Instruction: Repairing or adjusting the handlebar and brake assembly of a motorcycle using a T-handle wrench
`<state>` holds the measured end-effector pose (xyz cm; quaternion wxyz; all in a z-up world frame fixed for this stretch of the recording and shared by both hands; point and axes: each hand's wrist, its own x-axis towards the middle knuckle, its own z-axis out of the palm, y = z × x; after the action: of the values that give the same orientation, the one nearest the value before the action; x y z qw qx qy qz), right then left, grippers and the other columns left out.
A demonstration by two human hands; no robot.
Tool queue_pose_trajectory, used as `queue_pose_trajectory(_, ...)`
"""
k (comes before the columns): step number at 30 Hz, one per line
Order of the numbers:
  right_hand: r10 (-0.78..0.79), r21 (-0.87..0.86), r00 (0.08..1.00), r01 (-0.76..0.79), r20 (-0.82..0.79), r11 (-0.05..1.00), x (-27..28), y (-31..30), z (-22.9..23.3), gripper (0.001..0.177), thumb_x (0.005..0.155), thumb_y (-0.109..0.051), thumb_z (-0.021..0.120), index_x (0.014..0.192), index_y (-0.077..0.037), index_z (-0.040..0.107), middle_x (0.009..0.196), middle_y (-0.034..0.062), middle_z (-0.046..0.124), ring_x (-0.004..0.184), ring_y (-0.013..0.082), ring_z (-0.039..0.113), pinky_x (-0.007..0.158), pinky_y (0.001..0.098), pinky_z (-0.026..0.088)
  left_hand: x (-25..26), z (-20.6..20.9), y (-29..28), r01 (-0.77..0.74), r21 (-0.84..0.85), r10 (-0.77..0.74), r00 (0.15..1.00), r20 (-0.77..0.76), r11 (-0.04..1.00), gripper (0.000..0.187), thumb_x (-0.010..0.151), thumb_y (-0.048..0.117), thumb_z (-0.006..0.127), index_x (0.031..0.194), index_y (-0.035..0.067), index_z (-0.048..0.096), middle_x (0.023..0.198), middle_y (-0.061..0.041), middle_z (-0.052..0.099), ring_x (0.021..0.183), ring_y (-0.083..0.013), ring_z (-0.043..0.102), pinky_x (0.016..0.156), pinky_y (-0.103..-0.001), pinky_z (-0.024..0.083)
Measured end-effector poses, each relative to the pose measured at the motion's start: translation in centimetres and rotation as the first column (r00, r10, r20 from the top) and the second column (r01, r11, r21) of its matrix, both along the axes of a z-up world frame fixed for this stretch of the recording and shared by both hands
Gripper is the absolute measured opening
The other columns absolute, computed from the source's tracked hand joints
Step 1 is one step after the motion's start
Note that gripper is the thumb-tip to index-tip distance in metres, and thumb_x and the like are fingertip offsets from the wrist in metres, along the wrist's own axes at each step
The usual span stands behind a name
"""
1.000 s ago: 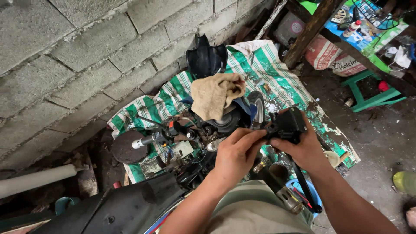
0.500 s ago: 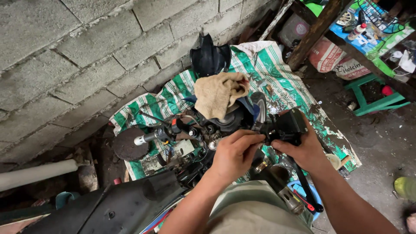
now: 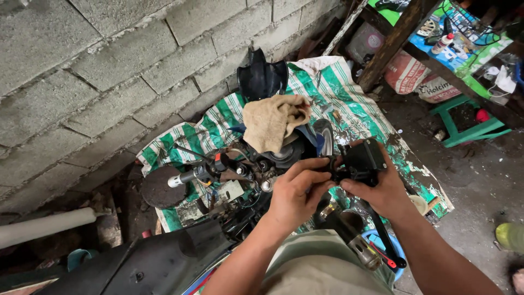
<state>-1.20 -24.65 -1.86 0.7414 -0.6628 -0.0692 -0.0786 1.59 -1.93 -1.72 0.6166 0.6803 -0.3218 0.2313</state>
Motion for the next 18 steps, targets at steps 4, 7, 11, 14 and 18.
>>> queue_pose_trajectory(4,-0.01,-0.027,1.0,0.01,-0.008,1.0,0.1,-0.3,-0.1,0.089,0.073,0.003,0.095,0.153,0.006,0.054,0.108,0.0277,0.08,0.079,0.0232,0.08,0.056,0.0347,0.071,0.3,-0.2,-0.2,-0.005,0.0,0.005,1.0,0.017,1.0,0.013,0.095,0.013,0.089,0.107,0.012,0.082,0.121,-0.006,0.081,0.099,-0.0325,0.085,0.078,-0.039,0.07)
queue_pose_trajectory(7,0.011,-0.015,1.0,-0.011,-0.01,1.0,0.4,-1.2,-1.6,0.089,0.074,0.004,0.094,0.153,0.005,0.053,0.103,0.0254,0.079,0.076,0.0233,0.081,0.054,0.0336,0.073,-0.1,1.1,0.5,0.02,0.013,-0.02,0.999,0.039,1.0,0.014,0.1,0.013,0.083,0.114,0.015,0.083,0.126,-0.006,0.079,0.102,-0.0339,0.084,0.081,-0.041,0.071)
queue_pose_trajectory(11,0.018,0.01,0.999,-0.019,0.029,1.0,0.2,-0.3,-2.9,0.092,0.07,0.004,0.098,0.152,0.005,0.055,0.11,0.0219,0.077,0.086,0.0189,0.079,0.062,0.0322,0.072,-0.2,1.1,1.0,0.003,-0.021,-0.002,0.999,0.043,1.0,0.012,0.1,0.008,0.083,0.109,0.016,0.086,0.122,-0.005,0.082,0.098,-0.0334,0.085,0.08,-0.039,0.071)
queue_pose_trajectory(14,0.056,-0.018,0.998,-0.056,0.021,0.998,1.4,0.3,-1.7,0.089,0.069,0.003,0.099,0.148,0.008,0.059,0.108,0.0234,0.079,0.089,0.0181,0.073,0.084,0.0378,0.07,-0.1,0.3,1.8,-0.083,-0.019,0.083,0.996,0.031,0.996,0.01,0.096,0.017,0.089,0.105,0.015,0.084,0.118,-0.004,0.082,0.095,-0.0287,0.086,0.077,-0.035,0.07)
queue_pose_trajectory(18,0.129,-0.219,0.981,-0.096,0.143,0.971,2.8,2.9,-1.5,0.097,0.062,-0.006,0.107,0.147,0.003,0.062,0.118,0.0207,0.077,0.103,0.0183,0.072,0.089,0.0415,0.065,-0.3,-0.1,3.5,-0.193,-0.014,0.194,0.98,0.039,0.981,0.017,0.095,0.023,0.092,0.101,0.012,0.081,0.114,-0.004,0.081,0.091,-0.0291,0.085,0.073,-0.037,0.071)
